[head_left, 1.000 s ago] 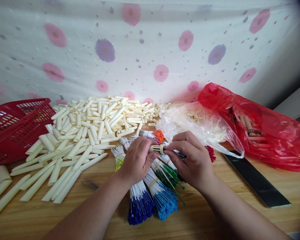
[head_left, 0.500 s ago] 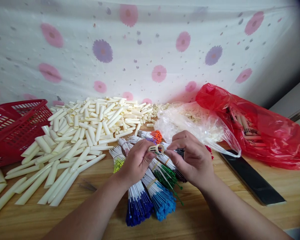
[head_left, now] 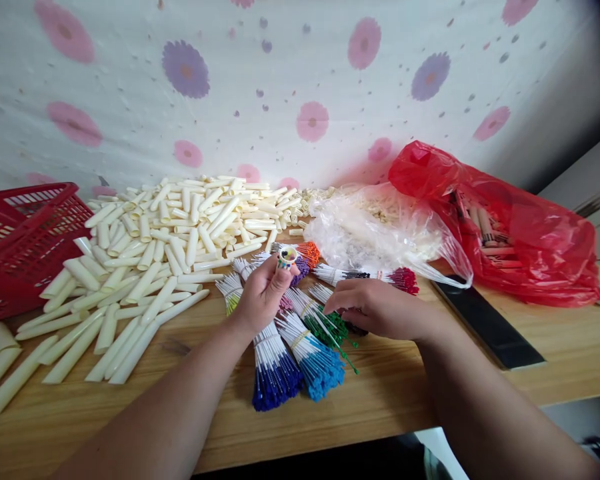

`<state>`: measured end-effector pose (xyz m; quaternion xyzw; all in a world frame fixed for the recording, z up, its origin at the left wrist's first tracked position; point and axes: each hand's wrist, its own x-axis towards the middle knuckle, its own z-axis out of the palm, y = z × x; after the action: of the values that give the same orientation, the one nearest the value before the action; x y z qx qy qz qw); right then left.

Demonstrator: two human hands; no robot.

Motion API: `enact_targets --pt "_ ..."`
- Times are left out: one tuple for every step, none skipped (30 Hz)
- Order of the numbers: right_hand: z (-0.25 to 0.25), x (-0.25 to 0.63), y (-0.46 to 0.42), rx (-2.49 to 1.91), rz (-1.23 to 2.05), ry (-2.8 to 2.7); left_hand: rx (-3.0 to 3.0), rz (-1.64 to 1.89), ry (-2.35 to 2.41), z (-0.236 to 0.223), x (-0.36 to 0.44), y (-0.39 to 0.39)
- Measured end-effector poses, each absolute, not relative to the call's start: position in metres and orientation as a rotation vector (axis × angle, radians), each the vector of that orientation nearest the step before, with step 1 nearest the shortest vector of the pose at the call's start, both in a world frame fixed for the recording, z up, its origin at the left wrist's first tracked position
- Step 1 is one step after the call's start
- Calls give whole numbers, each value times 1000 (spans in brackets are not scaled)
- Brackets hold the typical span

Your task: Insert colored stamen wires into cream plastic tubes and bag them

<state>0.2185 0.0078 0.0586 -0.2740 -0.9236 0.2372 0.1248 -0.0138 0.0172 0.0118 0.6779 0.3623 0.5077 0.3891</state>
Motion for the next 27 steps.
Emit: enact_targets --pt "59 220 7 -829 673 -2672 1727 1290 927 12 -14 17" --pt "61 224 7 -882 646 -2633 1730 1285 935 13 -13 17" --pt "62 229 7 -942 614 -2577 1732 1278 945 15 -13 17" --pt "63 236 5 -1001 583 -2515 1737 1270 959 16 -12 16" --pt "63 242 3 -1050 559 -2456 1749 1258 979 18 -12 16" --pt "63 249 0 -1082 543 -2402 1768 1239 1002 20 -11 15" --pt "63 253 -4 -1093 533 -2354 1792 1212 1019 22 -10 13" --pt "62 256 -9 -1089 524 -2305 1823 1177 1026 23 -9 12" --pt "62 257 -13 -1071 514 -2257 1857 1142 1020 25 -7 11" --pt "62 255 -18 -1040 500 -2210 1892 1111 1007 26 -5 9" --pt "62 252 -22 -1000 485 -2173 1925 1090 989 26 -3 7" --pt "63 247 -26 -965 469 -2149 1957 1082 969 27 -1 6" --pt "64 241 -28 -943 451 -2141 1984 1082 956 28 2 4" --pt "65 236 -29 -939 428 -2142 2004 1089 950 29 4 2" --pt "66 231 -30 -957 400 -2148 2019 1100 947 31 6 0" --pt "67 229 -30 -992 363 -2161 2029 1114 946 34 7 -2" --pt "67 228 -30 -1038 317 -2181 2039 1127 949 37 7 -4" --pt "65 229 -29 -1095 266 -2206 2049 1133 957 42 5 -6" --pt "62 233 -28 -1159 215 -2234 2054 1139 972 47 2 -8" --pt "57 239 -26 -1230 164 -2259 2057 1143 994 53 -3 -10" --pt "50 246 -25 -1303 112 -2280 2054 1136 1028 58 -10 -12" --pt "43 254 -24 -1372 65 -2295 2022 1172 1070 63 -18 -15" --pt "34 262 -23 -1436 21 -2304 1994 1201 1117 66 -27 -17" --pt "26 270 -23 -1481 -9 -2319 1982 1242 1179 68 -36 -19" --pt "19 276 -24 -1509 -11 -2331 1987 1255 1230 69 -45 -22" --pt "13 281 -25 -1526 0 -2333 1989 1257 1270 68 -52 -25" --pt "9 284 -26 -1533 22 -2326 1990 1246 1315 66 -60 -28"
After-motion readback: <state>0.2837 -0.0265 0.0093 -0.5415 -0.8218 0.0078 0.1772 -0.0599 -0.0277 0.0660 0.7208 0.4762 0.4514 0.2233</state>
